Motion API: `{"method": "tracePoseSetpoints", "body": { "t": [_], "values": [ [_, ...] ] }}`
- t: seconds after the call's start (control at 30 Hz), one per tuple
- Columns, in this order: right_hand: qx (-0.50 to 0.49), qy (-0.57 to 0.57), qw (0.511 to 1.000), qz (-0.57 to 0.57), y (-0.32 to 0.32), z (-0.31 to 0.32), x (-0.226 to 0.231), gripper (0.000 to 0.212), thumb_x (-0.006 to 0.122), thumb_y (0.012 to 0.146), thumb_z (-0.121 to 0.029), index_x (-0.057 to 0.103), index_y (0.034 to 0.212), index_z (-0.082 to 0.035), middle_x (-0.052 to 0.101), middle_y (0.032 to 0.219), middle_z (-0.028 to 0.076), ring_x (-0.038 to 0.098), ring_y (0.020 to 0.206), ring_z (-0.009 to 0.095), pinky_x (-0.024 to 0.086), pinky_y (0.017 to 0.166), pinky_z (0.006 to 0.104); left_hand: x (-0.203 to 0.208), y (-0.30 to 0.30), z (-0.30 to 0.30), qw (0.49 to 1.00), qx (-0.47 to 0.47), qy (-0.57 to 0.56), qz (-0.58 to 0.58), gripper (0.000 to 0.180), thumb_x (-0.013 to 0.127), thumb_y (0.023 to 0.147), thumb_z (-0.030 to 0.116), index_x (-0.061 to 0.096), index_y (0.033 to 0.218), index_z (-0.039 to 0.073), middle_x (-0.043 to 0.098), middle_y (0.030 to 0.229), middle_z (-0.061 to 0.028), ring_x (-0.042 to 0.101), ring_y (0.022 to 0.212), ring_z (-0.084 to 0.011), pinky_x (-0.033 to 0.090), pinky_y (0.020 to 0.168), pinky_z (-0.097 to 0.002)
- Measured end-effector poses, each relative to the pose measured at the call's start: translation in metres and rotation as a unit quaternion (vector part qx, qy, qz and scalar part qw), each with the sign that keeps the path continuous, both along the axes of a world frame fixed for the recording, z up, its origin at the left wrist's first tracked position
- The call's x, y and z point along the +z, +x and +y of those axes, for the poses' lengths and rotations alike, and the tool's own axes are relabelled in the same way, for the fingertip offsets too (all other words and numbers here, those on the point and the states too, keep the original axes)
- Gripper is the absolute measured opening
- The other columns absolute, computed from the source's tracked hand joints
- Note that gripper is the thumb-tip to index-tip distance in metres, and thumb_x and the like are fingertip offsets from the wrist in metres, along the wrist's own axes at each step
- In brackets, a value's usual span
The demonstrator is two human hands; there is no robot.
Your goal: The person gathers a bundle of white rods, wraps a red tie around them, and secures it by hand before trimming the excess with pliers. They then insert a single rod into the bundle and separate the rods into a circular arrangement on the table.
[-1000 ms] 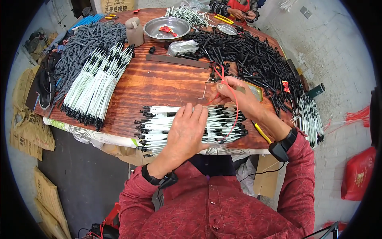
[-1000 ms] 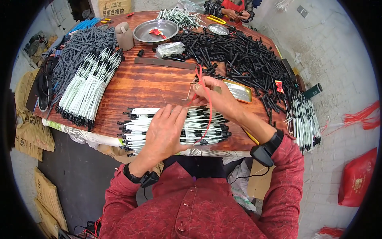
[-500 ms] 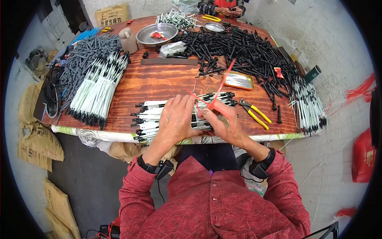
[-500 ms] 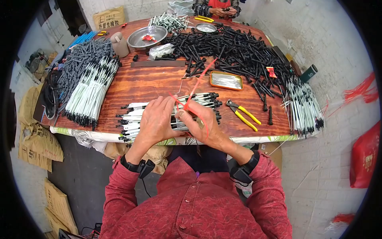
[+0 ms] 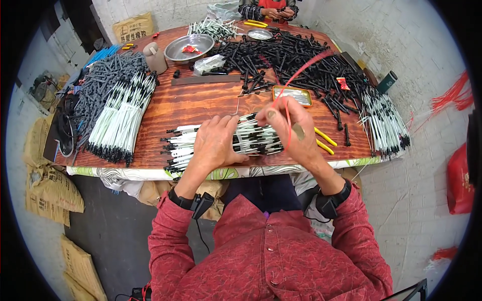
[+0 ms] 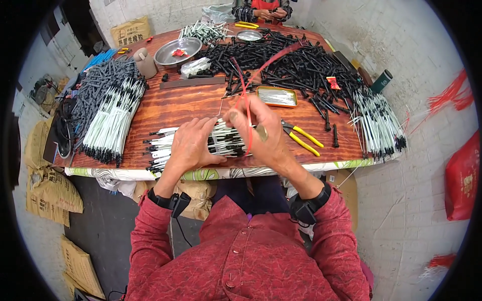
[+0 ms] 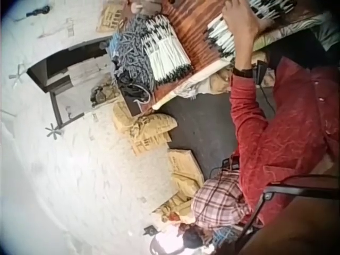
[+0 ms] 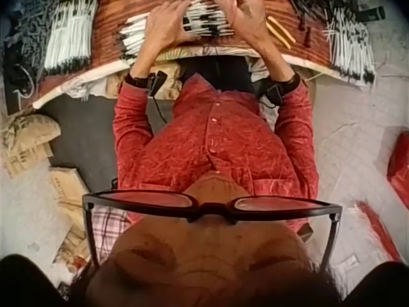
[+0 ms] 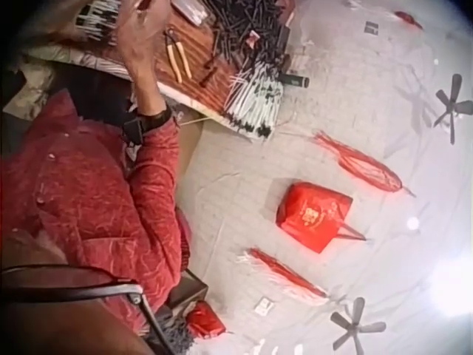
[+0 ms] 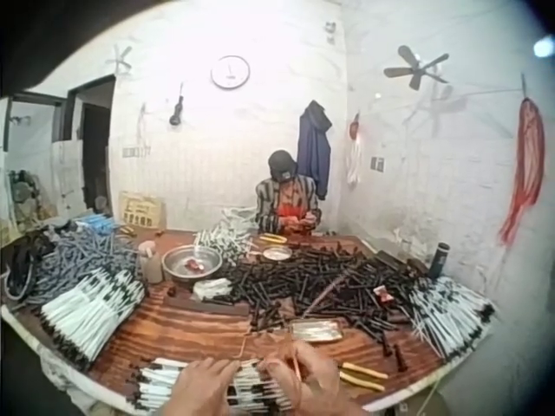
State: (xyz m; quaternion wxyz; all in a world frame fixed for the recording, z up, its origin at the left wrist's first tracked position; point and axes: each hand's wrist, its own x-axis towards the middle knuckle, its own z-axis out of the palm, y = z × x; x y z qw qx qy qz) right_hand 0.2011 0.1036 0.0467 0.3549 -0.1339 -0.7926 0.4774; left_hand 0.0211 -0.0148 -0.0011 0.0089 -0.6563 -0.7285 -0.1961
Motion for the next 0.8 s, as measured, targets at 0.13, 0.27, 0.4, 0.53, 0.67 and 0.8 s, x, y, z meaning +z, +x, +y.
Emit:
{"method": "tracePoseSetpoints", "body": {
  "t": [0.13, 0.27, 0.4, 0.53, 0.67, 0.8],
  "values": [
    [-0.034, -0.096, 0.995, 0.011, -0.002, 0.026, -0.002, 0.019, 0.06, 0.103, -0.018, 0.062, 0.108, 0.001, 0.071, 0.103, 0.01, 0.067, 0.091, 0.014, 0.055, 0.082, 0.0295, 0.001, -0.001, -0.001, 1.0, 0.012, -0.002, 0.012, 0.098, 0.093, 0.056, 0.044, 0.056, 0.138, 0.005, 0.065, 0.133, -0.0147, 0.059, 0.126, -0.0346, 0.045, 0.106, -0.0463],
    [-0.105, -0.055, 0.99, -0.076, 0.023, 0.049, -0.017, 0.024, 0.065, 0.098, -0.017, 0.063, 0.115, 0.001, 0.07, 0.102, 0.008, 0.065, 0.089, 0.012, 0.052, 0.076, 0.0277, 0.003, 0.001, -0.002, 1.0, 0.015, -0.017, 0.002, 0.099, 0.093, 0.057, 0.045, 0.056, 0.139, 0.005, 0.064, 0.135, -0.0153, 0.058, 0.129, -0.0358, 0.044, 0.107, -0.0472],
    [-0.089, 0.163, 0.964, -0.193, 0.048, 0.043, -0.021, 0.028, 0.07, 0.093, -0.016, 0.066, 0.115, 0.0, 0.069, 0.097, 0.006, 0.063, 0.083, 0.01, 0.049, 0.07, 0.0268, 0.002, 0.002, -0.002, 0.999, 0.011, -0.031, 0.003, 0.099, 0.093, 0.057, 0.045, 0.056, 0.14, 0.005, 0.064, 0.136, -0.0148, 0.057, 0.129, -0.0354, 0.043, 0.109, -0.047],
    [0.016, 0.123, 0.963, -0.241, 0.048, 0.03, -0.009, 0.024, 0.072, 0.09, -0.014, 0.07, 0.11, 0.0, 0.069, 0.093, 0.005, 0.061, 0.076, 0.01, 0.048, 0.067, 0.0276, -0.004, -0.001, -0.003, 1.0, 0.011, -0.006, 0.004, 0.101, 0.093, 0.056, 0.045, 0.056, 0.14, 0.005, 0.064, 0.135, -0.0141, 0.057, 0.129, -0.034, 0.043, 0.109, -0.0465],
    [0.029, 0.075, 0.977, -0.196, 0.028, 0.015, -0.012, 0.02, 0.073, 0.089, -0.013, 0.073, 0.106, -0.002, 0.068, 0.09, 0.004, 0.061, 0.073, 0.012, 0.047, 0.066, 0.0287, -0.003, -0.001, -0.002, 1.0, 0.019, 0.0, 0.007, 0.101, 0.093, 0.055, 0.044, 0.056, 0.14, 0.004, 0.064, 0.134, -0.0132, 0.057, 0.128, -0.0325, 0.043, 0.108, -0.0458],
    [0.017, 0.201, 0.969, -0.146, 0.019, 0.006, -0.018, 0.02, 0.075, 0.088, -0.014, 0.073, 0.105, -0.004, 0.065, 0.088, 0.004, 0.062, 0.071, 0.017, 0.049, 0.066, 0.0306, -0.003, -0.001, 0.002, 1.0, 0.008, -0.013, 0.001, 0.101, 0.094, 0.055, 0.043, 0.056, 0.14, 0.005, 0.065, 0.132, -0.0124, 0.058, 0.125, -0.0318, 0.044, 0.107, -0.0452]
  ]
}}
